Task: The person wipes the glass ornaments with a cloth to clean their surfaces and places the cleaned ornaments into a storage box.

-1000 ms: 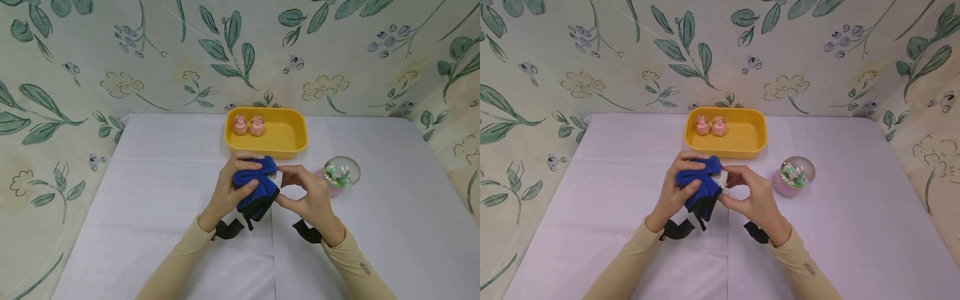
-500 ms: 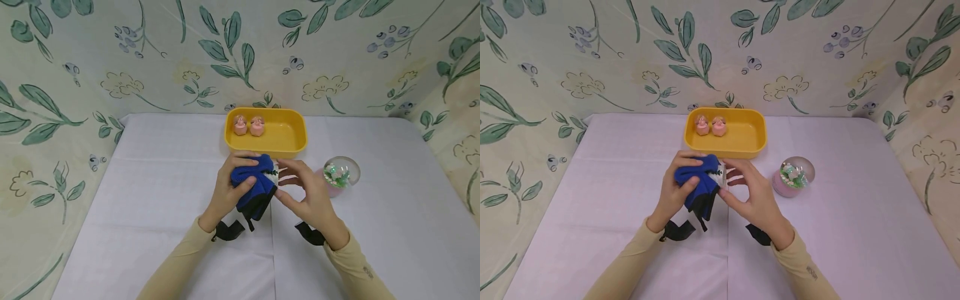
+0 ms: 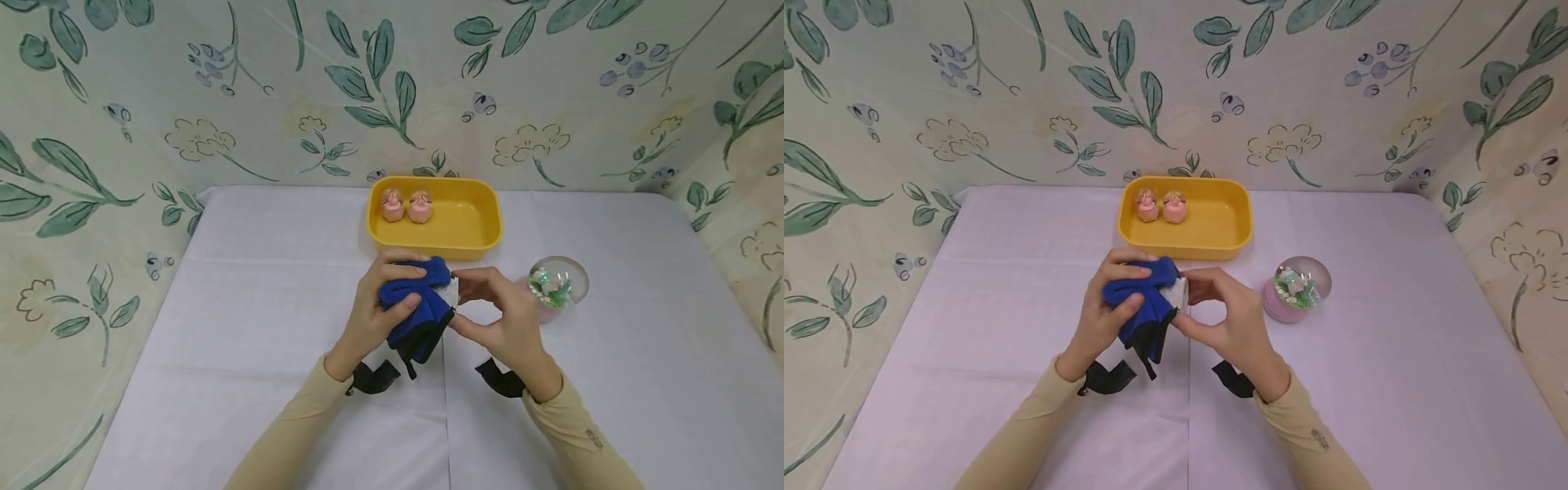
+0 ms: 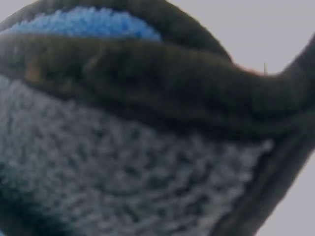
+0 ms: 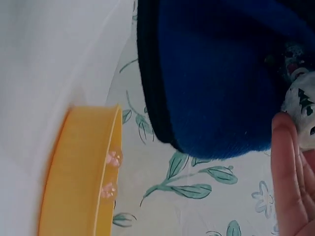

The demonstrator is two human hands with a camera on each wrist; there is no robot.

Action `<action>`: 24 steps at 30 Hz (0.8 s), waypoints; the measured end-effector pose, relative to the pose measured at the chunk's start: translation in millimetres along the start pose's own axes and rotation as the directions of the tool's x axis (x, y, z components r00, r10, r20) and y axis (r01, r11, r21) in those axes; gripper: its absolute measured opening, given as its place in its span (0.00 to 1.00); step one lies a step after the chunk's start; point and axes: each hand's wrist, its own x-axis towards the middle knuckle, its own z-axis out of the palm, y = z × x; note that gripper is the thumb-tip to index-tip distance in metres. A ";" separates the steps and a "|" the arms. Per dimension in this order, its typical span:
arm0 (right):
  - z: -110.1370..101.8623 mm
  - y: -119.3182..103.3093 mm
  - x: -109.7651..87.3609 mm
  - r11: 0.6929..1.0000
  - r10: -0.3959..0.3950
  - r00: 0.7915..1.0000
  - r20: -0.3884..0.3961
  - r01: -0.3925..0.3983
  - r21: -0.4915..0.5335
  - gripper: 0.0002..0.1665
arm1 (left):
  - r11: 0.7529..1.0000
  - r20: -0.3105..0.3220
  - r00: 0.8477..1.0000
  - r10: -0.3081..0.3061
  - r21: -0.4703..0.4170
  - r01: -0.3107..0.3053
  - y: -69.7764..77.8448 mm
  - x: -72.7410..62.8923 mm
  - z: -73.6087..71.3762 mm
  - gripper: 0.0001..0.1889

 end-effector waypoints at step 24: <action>-4.0 2.7 3.6 0.986 -0.121 0.988 0.097 0.131 -0.105 0.32 | 1.000 -0.006 1.000 -0.014 0.006 0.014 -1.2 0.6 -3.4 0.18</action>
